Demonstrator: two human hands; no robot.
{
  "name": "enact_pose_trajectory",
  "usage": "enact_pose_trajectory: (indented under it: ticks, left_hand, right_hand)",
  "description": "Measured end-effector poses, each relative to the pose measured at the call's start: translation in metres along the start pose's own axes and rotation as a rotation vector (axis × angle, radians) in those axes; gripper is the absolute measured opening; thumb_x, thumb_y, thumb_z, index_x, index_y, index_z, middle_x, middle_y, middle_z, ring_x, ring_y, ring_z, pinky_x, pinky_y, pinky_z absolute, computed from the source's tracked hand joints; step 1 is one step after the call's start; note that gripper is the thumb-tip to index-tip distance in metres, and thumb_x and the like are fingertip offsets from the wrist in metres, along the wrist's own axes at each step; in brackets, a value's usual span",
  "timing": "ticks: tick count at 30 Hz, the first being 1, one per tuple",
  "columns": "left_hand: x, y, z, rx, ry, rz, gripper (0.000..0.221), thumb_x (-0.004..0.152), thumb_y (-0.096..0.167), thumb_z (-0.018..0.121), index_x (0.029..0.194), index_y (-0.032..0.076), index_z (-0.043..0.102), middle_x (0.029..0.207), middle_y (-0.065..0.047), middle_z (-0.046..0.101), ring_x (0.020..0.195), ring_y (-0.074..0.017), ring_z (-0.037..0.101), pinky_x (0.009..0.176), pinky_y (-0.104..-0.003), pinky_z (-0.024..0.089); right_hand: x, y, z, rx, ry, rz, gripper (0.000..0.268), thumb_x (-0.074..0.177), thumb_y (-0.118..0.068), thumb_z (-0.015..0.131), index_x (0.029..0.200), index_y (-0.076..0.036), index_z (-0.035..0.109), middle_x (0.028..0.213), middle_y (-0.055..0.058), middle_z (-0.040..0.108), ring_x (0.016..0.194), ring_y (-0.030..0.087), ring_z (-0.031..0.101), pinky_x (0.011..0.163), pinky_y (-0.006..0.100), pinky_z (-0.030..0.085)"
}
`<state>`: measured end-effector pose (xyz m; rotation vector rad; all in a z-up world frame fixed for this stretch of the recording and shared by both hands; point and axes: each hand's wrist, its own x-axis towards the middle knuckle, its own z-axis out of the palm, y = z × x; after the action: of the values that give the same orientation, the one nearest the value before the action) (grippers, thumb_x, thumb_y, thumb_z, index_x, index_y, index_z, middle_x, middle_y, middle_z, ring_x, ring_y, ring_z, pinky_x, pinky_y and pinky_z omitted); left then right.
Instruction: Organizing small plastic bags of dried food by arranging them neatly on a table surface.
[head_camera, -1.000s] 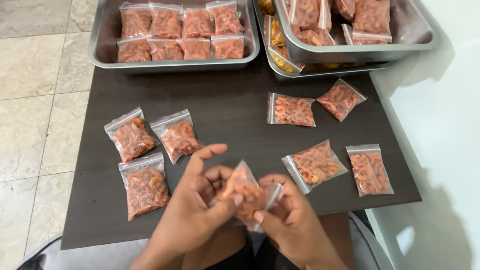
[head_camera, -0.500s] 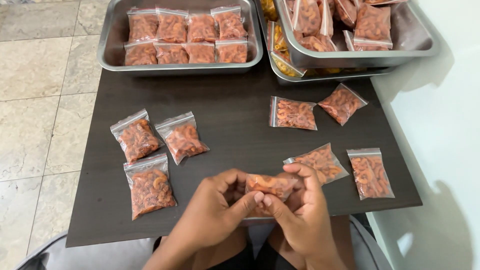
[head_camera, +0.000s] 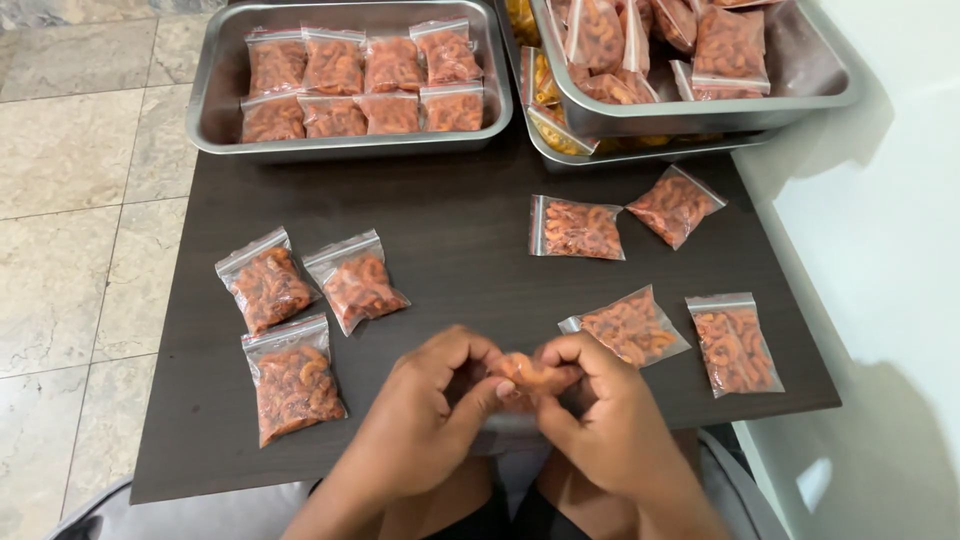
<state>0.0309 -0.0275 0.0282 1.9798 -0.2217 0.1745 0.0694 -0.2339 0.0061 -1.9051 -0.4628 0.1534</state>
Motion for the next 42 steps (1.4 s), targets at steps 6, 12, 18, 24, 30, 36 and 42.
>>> enact_pose_trajectory:
  ticks: [6, 12, 18, 24, 30, 36, 42]
  left_hand:
    - [0.000, 0.011, -0.028, 0.129, 0.110, 0.206, 0.040, 0.076, -0.006, 0.045, 0.105, 0.006, 0.068, 0.120, -0.013, 0.068, 0.116, -0.0273, 0.066, 0.104, -0.039, 0.049]
    - [-0.005, 0.003, -0.053, 0.454, 0.264, 0.180, 0.034, 0.085, -0.008, 0.043, 0.109, -0.003, 0.067, 0.116, -0.015, 0.067, 0.120, -0.0308, 0.062, 0.099, -0.040, 0.051]
    - [-0.008, -0.050, -0.036, 1.042, 0.200, 0.011, 0.047, 0.086, 0.022, 0.058, 0.132, 0.011, 0.062, 0.137, -0.008, 0.061, 0.126, -0.0326, 0.055, 0.102, -0.048, 0.046]
    - [-0.012, -0.058, -0.030, 1.079, 0.172, 0.011, 0.049, 0.088, 0.026, 0.059, 0.134, 0.008, 0.060, 0.143, -0.009, 0.055, 0.134, -0.0360, 0.050, 0.103, -0.050, 0.046]
    - [-0.009, -0.058, -0.029, 1.111, 0.159, 0.018, 0.049, 0.088, 0.027, 0.060, 0.133, 0.008, 0.060, 0.141, -0.010, 0.056, 0.132, -0.0352, 0.051, 0.102, -0.049, 0.046]
    - [-0.007, -0.057, -0.034, 1.097, 0.143, 0.053, 0.047, 0.088, 0.026, 0.057, 0.131, 0.007, 0.061, 0.139, -0.009, 0.059, 0.130, -0.0332, 0.053, 0.101, -0.047, 0.048]
    - [-0.006, -0.056, -0.036, 1.082, 0.167, 0.080, 0.048, 0.087, 0.030, 0.063, 0.130, 0.009, 0.065, 0.134, -0.006, 0.062, 0.127, -0.0306, 0.054, 0.102, -0.045, 0.047]
  right_hand:
    - [-0.001, -0.010, -0.003, -0.313, -0.129, -0.325, 0.032, 0.082, -0.019, 0.082, 0.107, -0.008, 0.066, 0.133, 0.013, 0.061, 0.121, 0.029, 0.066, 0.103, 0.042, 0.052]
    - [-0.020, -0.024, -0.010, -0.537, -0.015, -0.489, 0.031, 0.091, -0.039, 0.071, 0.099, -0.008, 0.075, 0.115, 0.009, 0.071, 0.114, 0.029, 0.066, 0.100, 0.051, 0.049]
    - [-0.036, 0.003, 0.042, -0.846, -0.210, -0.598, 0.071, 0.096, -0.054, 0.065, 0.146, -0.004, 0.057, 0.150, 0.012, 0.057, 0.136, 0.031, 0.049, 0.111, 0.046, 0.036]
    - [-0.028, -0.031, 0.047, -0.793, 0.119, -0.663, 0.048, 0.098, -0.049, 0.057, 0.120, -0.007, 0.067, 0.127, 0.011, 0.066, 0.120, 0.031, 0.062, 0.099, 0.049, 0.049]
    - [0.003, -0.035, 0.045, -0.706, 0.125, -0.624, 0.017, 0.082, 0.001, 0.055, 0.095, -0.007, 0.063, 0.104, 0.010, 0.065, 0.094, 0.032, 0.060, 0.083, 0.044, 0.046]
    - [0.049, -0.032, 0.022, -1.037, -0.428, -0.234, 0.027, 0.102, -0.031, 0.058, 0.117, -0.016, 0.075, 0.113, 0.000, 0.073, 0.106, 0.022, 0.059, 0.091, 0.043, 0.047]
    - [0.078, -0.017, 0.008, -0.886, -0.622, -0.072, 0.019, 0.096, -0.027, 0.063, 0.097, -0.019, 0.080, 0.095, -0.003, 0.072, 0.099, 0.025, 0.063, 0.075, 0.045, 0.050]
